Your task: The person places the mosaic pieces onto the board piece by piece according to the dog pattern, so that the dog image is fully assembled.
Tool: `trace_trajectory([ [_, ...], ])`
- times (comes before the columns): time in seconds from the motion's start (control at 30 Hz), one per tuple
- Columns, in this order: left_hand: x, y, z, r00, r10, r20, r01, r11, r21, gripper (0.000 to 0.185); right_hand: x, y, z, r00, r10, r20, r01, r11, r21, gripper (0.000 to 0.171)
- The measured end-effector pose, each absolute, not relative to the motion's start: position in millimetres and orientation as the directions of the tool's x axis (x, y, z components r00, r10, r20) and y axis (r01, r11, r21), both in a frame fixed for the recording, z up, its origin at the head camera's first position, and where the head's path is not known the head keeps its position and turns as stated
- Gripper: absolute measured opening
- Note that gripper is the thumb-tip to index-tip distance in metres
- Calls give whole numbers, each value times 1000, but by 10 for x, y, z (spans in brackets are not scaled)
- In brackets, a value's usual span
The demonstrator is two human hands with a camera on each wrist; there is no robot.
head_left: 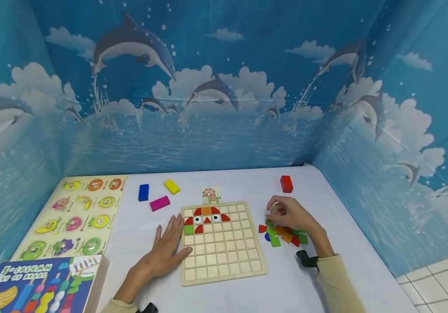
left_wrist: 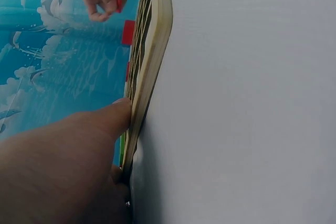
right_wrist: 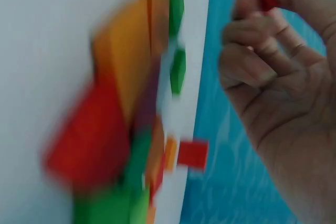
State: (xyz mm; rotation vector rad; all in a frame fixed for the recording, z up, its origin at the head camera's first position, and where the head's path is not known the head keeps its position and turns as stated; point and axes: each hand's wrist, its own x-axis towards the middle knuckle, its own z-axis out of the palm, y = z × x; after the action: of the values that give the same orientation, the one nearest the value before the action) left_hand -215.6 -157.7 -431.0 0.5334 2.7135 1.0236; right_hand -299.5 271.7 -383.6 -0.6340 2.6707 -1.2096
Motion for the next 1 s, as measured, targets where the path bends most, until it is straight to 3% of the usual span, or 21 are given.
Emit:
trace_trajectory([
  [0.17, -2157, -1575, -4312, -916, 398, -55, 261, 691, 674, 94, -2986, 2422, -3844, -851, -524, 45, -364, 524, -770, 7],
  [0.37, -2164, -1570, -4318, -917, 397, -44, 269, 695, 667, 93, -2986, 2138, -3848, -828, -560, -38, -307, 509, -804, 22],
  [0.63, -2165, -1579, -4334, -916, 400, -30, 280, 690, 668, 93, -3043, 1802, -3933, -737, -661, 138, -490, 382, -783, 4],
  [1.0, -2175, -1592, -4359, -917, 399, -30, 282, 697, 660, 94, -3053, 1387, -3914, -757, -648, 79, -435, 411, -801, 6],
])
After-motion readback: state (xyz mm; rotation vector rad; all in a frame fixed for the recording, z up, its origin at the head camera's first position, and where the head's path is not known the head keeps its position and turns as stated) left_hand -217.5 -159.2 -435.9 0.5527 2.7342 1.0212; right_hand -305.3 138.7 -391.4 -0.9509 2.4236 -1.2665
